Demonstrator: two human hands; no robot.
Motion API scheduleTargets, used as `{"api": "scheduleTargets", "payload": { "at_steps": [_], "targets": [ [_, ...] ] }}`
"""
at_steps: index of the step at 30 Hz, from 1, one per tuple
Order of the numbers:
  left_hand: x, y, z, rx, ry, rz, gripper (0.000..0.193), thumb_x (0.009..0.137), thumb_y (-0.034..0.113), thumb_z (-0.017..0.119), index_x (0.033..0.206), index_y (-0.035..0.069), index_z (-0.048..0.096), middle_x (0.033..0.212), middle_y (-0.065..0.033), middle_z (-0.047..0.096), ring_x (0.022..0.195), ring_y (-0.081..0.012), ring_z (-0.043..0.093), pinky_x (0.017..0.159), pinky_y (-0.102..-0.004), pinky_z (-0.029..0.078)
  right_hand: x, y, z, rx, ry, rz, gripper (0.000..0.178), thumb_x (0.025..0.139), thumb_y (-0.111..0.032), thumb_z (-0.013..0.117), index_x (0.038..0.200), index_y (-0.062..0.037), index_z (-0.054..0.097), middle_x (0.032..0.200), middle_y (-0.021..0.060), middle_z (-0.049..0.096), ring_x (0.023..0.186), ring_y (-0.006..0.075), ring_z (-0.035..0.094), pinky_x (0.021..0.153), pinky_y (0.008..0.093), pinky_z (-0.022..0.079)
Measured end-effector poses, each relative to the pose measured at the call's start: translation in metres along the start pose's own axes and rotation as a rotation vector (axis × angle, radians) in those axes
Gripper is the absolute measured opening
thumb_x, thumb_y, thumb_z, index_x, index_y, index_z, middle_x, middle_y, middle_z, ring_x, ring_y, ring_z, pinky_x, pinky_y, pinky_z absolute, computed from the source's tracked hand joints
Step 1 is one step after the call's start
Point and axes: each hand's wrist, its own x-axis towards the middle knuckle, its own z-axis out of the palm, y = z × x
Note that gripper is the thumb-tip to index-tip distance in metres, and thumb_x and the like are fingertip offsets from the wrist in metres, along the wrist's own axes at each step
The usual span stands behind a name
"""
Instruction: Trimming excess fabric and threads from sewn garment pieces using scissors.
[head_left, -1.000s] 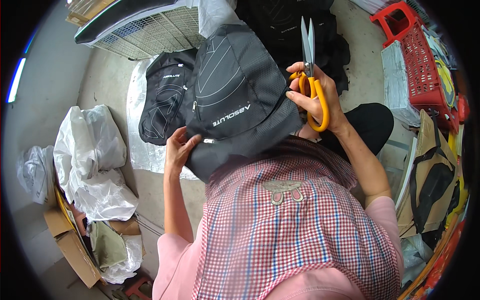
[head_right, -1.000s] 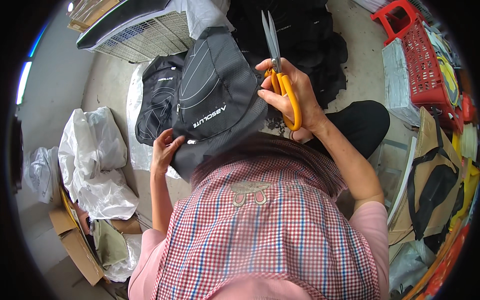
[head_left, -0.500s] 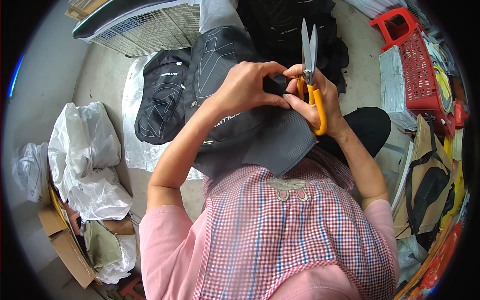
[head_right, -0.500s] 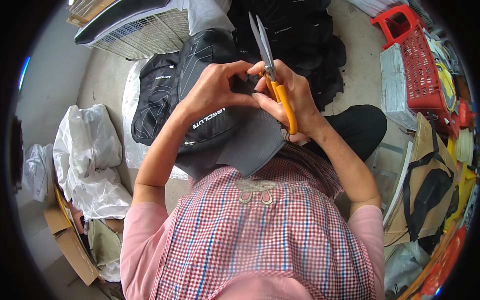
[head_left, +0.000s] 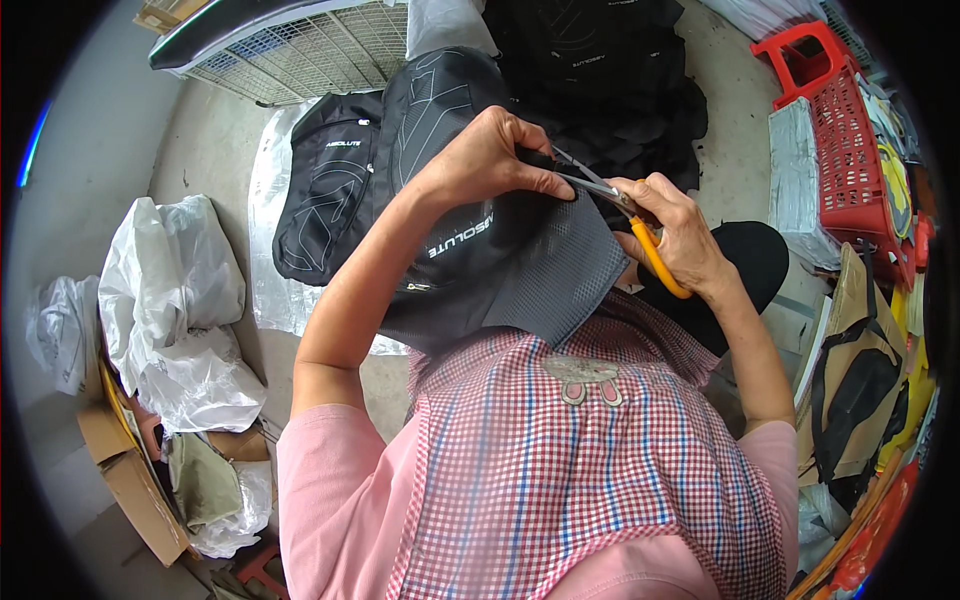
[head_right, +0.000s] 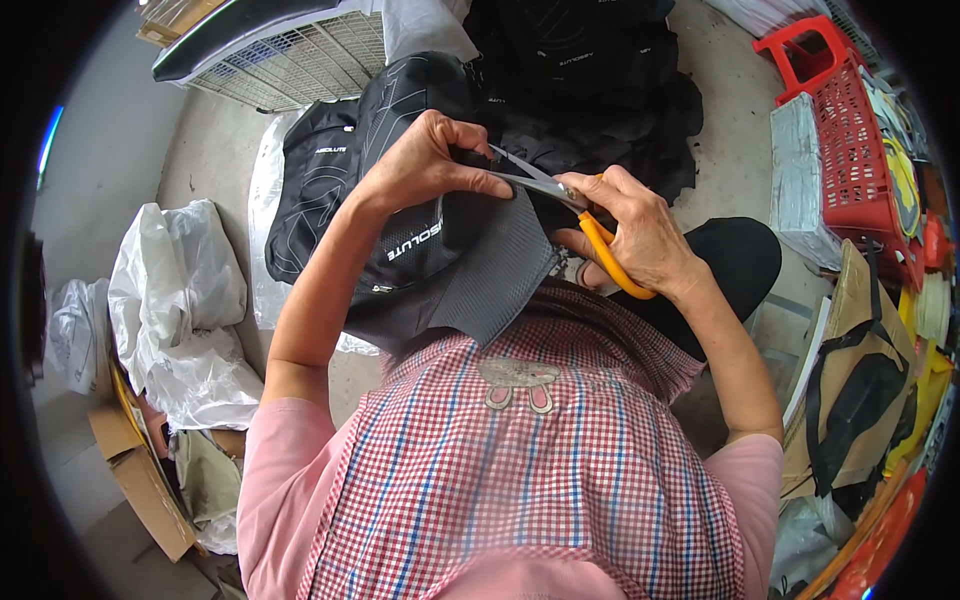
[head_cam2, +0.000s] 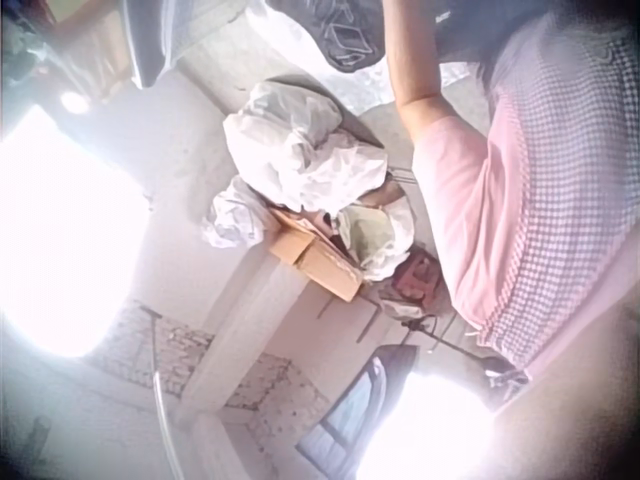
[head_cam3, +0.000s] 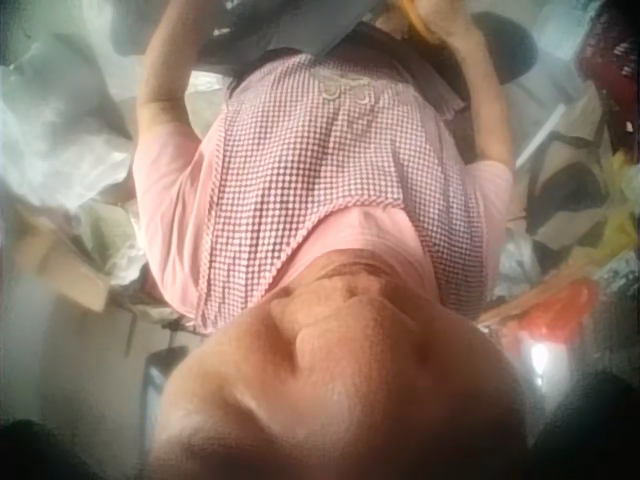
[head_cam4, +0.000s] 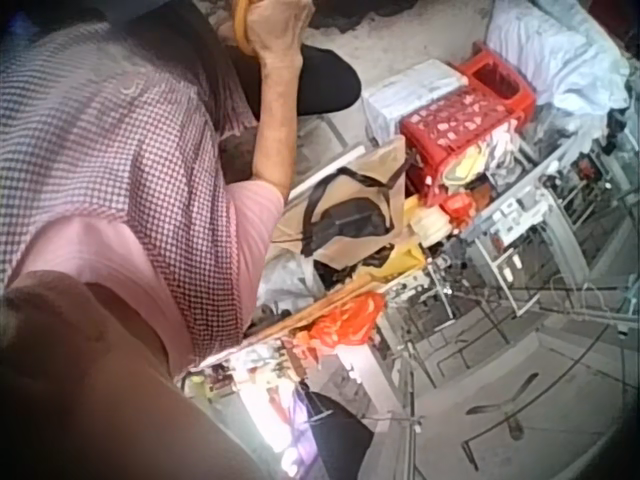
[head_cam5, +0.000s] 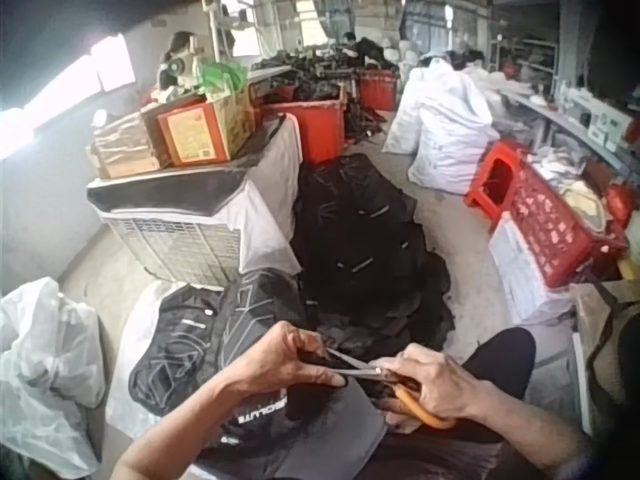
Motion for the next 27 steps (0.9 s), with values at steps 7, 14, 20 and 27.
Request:
{"api": "scheduleTargets", "payload": {
  "at_steps": [7, 14, 20, 27],
  "targets": [
    [-0.001, -0.003, 0.0, -0.025, 0.002, -0.031, 0.021, 0.07, 0.014, 0.083, 0.065, 0.004, 0.065, 0.055, 0.0073, 0.048, 0.05, -0.0032, 0.035, 0.048, -0.018, 0.031, -0.004, 0.008, 0.006, -0.019, 0.012, -0.054, 0.049, 0.072, -0.021, 0.08, 0.116, -0.0073, 0.064, 0.08, 0.0059, 0.057, 0.057, 0.0139, 0.049, 0.053, 0.0237, 0.045],
    [0.0, 0.001, 0.002, -0.035, 0.005, -0.051, 0.025, 0.069, 0.014, 0.083, 0.061, 0.004, 0.061, 0.055, 0.0071, 0.046, 0.05, -0.004, 0.033, 0.048, -0.0191, 0.03, -0.008, 0.01, 0.011, 0.023, 0.016, -0.085, 0.042, 0.073, -0.02, 0.079, 0.108, -0.0028, 0.064, 0.081, 0.0095, 0.064, 0.054, 0.0161, 0.053, 0.051, 0.024, 0.047],
    [0.001, 0.004, 0.006, -0.033, -0.022, -0.007, 0.025, 0.069, 0.014, 0.083, 0.061, 0.003, 0.062, 0.055, 0.0061, 0.044, 0.05, -0.005, 0.032, 0.047, -0.0203, 0.03, -0.002, 0.0, 0.015, -0.041, 0.04, -0.111, 0.037, 0.072, -0.017, 0.079, 0.101, 0.0001, 0.063, 0.082, 0.0101, 0.066, 0.056, 0.0166, 0.057, 0.051, 0.0238, 0.048],
    [0.003, 0.002, 0.007, 0.003, -0.048, -0.022, 0.023, 0.068, 0.014, 0.083, 0.063, 0.003, 0.064, 0.054, 0.0053, 0.043, 0.05, -0.0059, 0.032, 0.047, -0.0212, 0.029, -0.007, 0.014, 0.03, 0.102, 0.098, -0.139, 0.037, 0.071, -0.015, 0.08, 0.1, -0.0008, 0.063, 0.079, 0.0089, 0.065, 0.054, 0.0163, 0.055, 0.048, 0.0239, 0.046]
  ]
}}
